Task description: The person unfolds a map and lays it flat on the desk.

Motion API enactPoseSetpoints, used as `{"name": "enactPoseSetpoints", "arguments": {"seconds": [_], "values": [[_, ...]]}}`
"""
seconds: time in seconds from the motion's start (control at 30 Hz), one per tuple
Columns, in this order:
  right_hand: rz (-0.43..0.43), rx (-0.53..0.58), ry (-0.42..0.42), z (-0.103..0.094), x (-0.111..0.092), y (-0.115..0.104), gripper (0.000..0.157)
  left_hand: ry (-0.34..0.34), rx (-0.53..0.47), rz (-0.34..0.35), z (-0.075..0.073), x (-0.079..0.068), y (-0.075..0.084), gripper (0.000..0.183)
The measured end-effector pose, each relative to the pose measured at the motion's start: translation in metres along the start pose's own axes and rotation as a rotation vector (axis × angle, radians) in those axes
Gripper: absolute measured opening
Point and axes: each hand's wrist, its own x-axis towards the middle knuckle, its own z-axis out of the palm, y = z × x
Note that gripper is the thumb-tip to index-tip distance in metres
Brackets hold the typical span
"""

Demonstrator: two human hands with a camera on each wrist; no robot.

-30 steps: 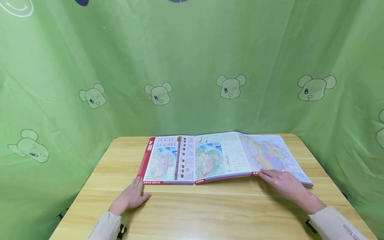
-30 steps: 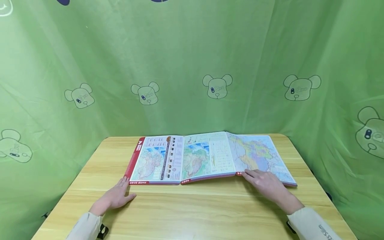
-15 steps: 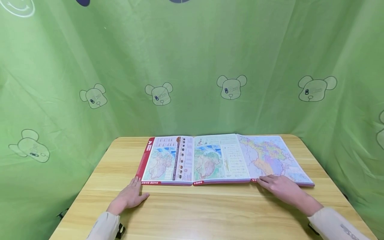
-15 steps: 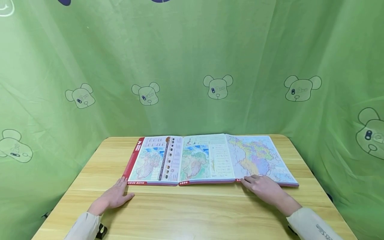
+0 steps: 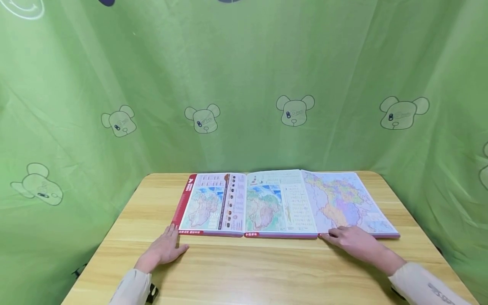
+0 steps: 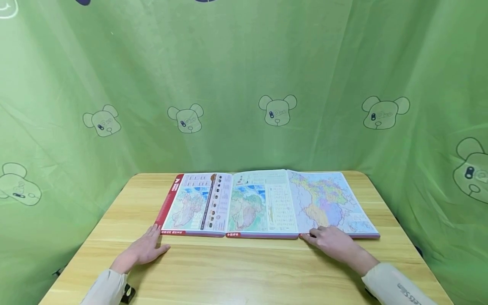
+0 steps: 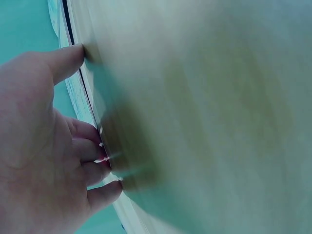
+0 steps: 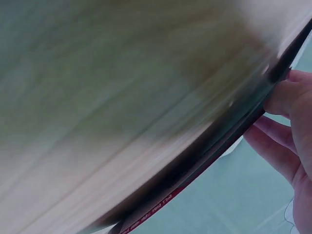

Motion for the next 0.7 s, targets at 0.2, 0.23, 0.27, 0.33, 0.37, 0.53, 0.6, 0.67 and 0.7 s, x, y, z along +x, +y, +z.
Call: {"name": "enactPoseSetpoints", "arguments": {"seconds": [0.2, 0.23, 0.27, 0.33, 0.37, 0.53, 0.6, 0.67, 0.7], "values": [[-0.001, -0.024, -0.049, 0.0065, -0.0019, -0.0019, 0.043, 0.006, -0.008, 0.005, 0.001, 0.001, -0.0018, 0.083], [0.0, -0.024, -0.055, 0.0067, -0.0023, -0.0025, 0.043, 0.005, -0.009, 0.006, 0.0013, 0.001, -0.0018, 0.083], [0.0, -0.023, -0.06, 0.0068, -0.0025, -0.003, 0.043, 0.003, -0.009, 0.005, 0.0013, 0.0009, -0.0017, 0.083], [0.002, -0.021, -0.063, 0.0068, -0.0024, -0.0038, 0.043, 0.003, -0.012, 0.006, 0.0013, 0.0009, -0.0015, 0.083], [0.004, -0.019, -0.064, 0.0069, -0.0022, -0.0041, 0.042, 0.003, -0.013, 0.006, 0.0014, 0.0009, -0.0015, 0.083], [0.016, -0.029, -0.07, 0.0076, -0.0011, -0.0047, 0.042, 0.003, -0.018, 0.003, 0.0017, 0.0014, -0.0021, 0.083], [0.021, -0.03, -0.077, 0.0071, -0.0009, -0.0051, 0.042, 0.004, -0.015, 0.003, 0.0027, 0.0019, -0.0032, 0.083], [0.031, -0.021, -0.097, 0.007, -0.0016, -0.0058, 0.042, 0.007, -0.015, 0.004, 0.005, 0.003, -0.0048, 0.083], [0.035, -0.015, -0.106, 0.0066, -0.0019, -0.0062, 0.043, 0.006, -0.018, 0.004, 0.0054, 0.0029, -0.0047, 0.083]]}}
